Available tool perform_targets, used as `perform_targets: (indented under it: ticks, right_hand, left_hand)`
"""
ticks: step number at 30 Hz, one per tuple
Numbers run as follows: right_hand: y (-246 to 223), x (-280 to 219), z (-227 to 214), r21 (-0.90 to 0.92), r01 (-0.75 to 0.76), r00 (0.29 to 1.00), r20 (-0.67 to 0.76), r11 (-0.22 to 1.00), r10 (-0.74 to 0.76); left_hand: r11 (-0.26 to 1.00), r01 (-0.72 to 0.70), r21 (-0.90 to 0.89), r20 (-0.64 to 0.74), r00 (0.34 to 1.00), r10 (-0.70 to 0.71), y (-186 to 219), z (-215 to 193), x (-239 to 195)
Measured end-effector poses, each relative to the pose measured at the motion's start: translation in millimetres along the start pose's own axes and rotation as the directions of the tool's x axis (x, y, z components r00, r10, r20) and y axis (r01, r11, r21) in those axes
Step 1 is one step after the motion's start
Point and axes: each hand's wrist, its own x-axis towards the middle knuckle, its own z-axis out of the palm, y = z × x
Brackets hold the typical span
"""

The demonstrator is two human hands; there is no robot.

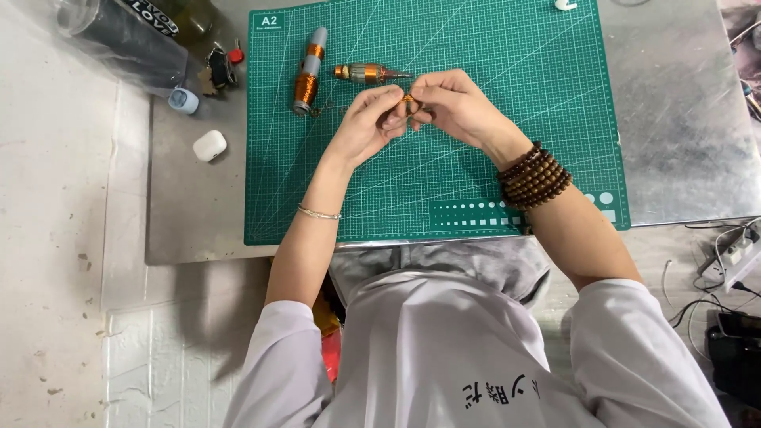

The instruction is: Winding thin copper wire around small electronic or mechanical components on a workbench.

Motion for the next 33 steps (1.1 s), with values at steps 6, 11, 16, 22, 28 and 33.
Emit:
perform_targets:
  ticks: [6, 11, 16, 22, 28, 33]
  right_hand:
    - [2, -1, 0, -0.044, 0.074, 0.997, -0.001, 0.996, -0.074]
    - [-5, -2, 5, -0.182, 0.109, 0.993, -0.033, 0.977, -0.117]
    - [3, -2, -1, -0.03, 0.027, 0.998, 0.05, 0.999, -0.025]
    - [5, -2, -3, -0.19, 0.034, 0.999, 0.044, 0.981, -0.026]
    - [6, 6, 8, -0.122, 0.092, 0.994, -0.049, 0.988, -0.099]
    - [10, 3, 12, 0.008, 0.07, 0.991, -0.116, 0.998, -0.069]
  left_hand:
    - [0.998, -0.051, -0.026, 0.03, 0.998, 0.052, -3, -3, 0]
    - [0.987, -0.101, -0.126, -0.038, 0.995, 0.097, -12, -12, 4]
    - [0.979, -0.071, -0.189, -0.108, 0.993, 0.051, -14, -7, 1]
    - [0.999, -0.032, -0.013, -0.168, 0.985, 0.03, -8, 3, 0]
    - [0.996, -0.034, 0.086, -0.322, 0.945, 0.06, -8, 5, 7]
    - [0.999, -0.042, 0.023, -0.302, 0.952, 0.046, -18, 1, 5]
